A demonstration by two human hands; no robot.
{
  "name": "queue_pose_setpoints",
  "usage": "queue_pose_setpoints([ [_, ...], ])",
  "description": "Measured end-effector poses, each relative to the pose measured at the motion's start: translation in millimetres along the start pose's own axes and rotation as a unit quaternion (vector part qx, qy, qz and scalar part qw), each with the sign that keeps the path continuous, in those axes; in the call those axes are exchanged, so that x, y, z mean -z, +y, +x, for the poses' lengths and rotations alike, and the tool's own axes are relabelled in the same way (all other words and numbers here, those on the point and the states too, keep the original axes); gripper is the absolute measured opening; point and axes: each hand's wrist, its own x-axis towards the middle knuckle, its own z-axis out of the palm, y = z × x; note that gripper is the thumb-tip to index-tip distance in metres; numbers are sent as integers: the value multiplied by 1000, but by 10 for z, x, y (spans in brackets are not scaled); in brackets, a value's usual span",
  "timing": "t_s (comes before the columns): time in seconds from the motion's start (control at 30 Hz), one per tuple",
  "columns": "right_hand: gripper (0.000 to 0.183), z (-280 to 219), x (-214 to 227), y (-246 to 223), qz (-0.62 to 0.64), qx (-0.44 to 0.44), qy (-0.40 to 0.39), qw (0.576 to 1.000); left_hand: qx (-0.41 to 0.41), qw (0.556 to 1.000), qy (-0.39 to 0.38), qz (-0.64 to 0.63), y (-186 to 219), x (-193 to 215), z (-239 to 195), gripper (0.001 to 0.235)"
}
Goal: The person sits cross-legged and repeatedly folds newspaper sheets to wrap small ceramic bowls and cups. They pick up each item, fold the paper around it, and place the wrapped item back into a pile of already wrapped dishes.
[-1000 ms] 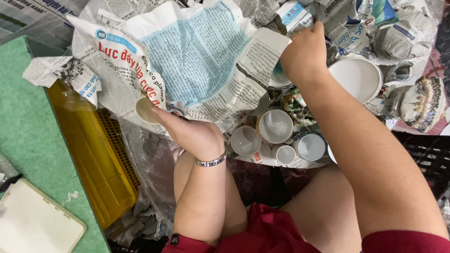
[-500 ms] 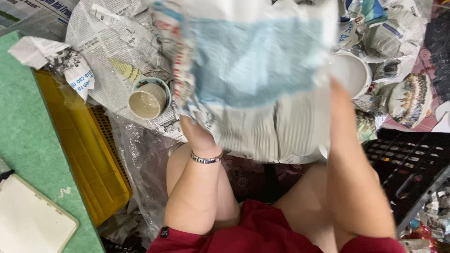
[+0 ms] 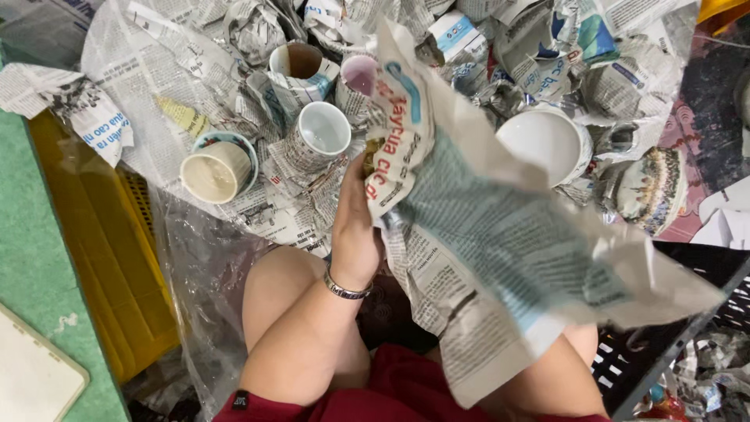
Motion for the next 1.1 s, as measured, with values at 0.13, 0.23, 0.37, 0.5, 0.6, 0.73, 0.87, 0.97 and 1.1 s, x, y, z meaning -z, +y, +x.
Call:
queue_pose_setpoints([
  [0.13, 17, -102, -95, 412, 92, -26, -31, 995, -54, 996, -22, 73, 132, -185, -44, 62],
  [0.23, 18, -140, -163, 593, 132, -27, -45, 990, -205, 929, -38, 307, 254, -260, -53, 75],
  [0.37, 20, -104, -210, 570, 161, 4, -42, 986, -268, 856, -31, 440, 303, -309, 12, 86],
  [0.5, 17, -6, -96, 336, -50, 175, 14, 983, -233, 802, -21, 549, 269, -267, -40, 74],
  [0.6, 26, 133, 46, 129, -289, 198, 117, 929, -182, 879, -47, 438, 267, -202, -62, 77],
  [0.73, 49, 304, 173, -72, 89, -104, 176, 975, -56, 975, -198, 86, 301, -65, 16, 73],
  [0.87, 46, 334, 347, -286, -264, 172, 159, 936, 85, 960, -226, -144, 301, -81, -14, 98],
  [0.97, 43, 353, 309, -406, 284, 1, 195, 939, 68, 971, -187, -132, 297, -92, 2, 103],
  [1.1, 40, 349, 348, -536, 232, 133, 119, 956, 83, 971, -167, -147, 355, -31, 69, 110],
])
